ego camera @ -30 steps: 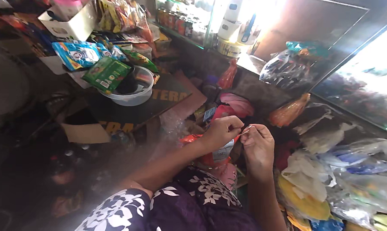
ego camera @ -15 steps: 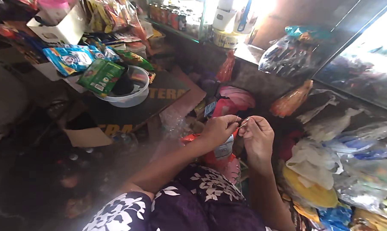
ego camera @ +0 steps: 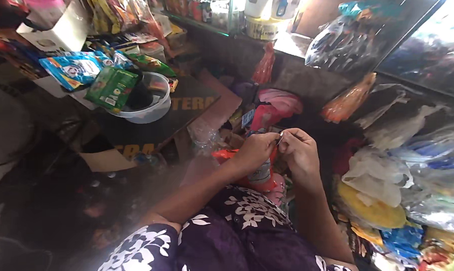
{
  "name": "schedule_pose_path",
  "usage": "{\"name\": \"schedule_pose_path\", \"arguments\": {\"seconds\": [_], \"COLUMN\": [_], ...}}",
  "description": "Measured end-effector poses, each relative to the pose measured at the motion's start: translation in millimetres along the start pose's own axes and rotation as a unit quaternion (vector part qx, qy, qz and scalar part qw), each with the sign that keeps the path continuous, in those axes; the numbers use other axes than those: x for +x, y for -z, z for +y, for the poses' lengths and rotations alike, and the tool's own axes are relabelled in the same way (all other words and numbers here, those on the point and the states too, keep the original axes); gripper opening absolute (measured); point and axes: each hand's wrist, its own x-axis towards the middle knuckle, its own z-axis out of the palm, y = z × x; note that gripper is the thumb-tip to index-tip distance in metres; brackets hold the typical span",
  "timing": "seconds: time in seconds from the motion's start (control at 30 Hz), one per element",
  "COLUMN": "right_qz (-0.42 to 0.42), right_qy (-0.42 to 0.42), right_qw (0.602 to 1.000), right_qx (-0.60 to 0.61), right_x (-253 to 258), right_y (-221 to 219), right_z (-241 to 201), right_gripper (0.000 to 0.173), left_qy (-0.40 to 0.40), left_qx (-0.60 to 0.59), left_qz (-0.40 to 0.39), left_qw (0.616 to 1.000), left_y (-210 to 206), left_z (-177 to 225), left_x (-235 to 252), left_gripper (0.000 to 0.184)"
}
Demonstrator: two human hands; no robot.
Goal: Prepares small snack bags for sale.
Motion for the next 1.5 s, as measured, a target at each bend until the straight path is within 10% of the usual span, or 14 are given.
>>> {"name": "schedule_pose_path", "arguments": {"seconds": [0.6,1.0,1.13,1.27,1.4,1.5], "right_qz": [-0.001,-0.001,-0.068,-0.196,-0.301,-0.308], "right_qy": [-0.001,0.050,0.062,-0.005,-0.016,-0.027], "right_qw": [1.000,0.998,0.985,0.954,0.940,0.938], "right_qx": [0.010,0.032,-0.147,-0.228,-0.161,-0.159], "right_x": [0,5,19,16,14,14], "right_y": [-4,4,33,49,49,46], "right_z": [19,24,36,30,16,5], "right_gripper": [0.021,0.023,0.015,0.043,0.094,0.101], "left_qy": [0.030,0.038,0.007,-0.071,0.014,0.035], "left_qx": [0.138,0.019,-0.021,0.033,0.022,-0.041], "left_qz": [-0.052,0.012,0.073,0.127,0.160,0.167], "left_qw": [0.989,0.999,0.997,0.989,0.987,0.984], "left_y": [3,16,34,56,81,94], "left_z": [-6,-9,-5,13,39,57], "left_x": [5,11,16,15,20,34], "left_gripper": [0.023,0.026,0.025,0.025,0.027,0.029]}}
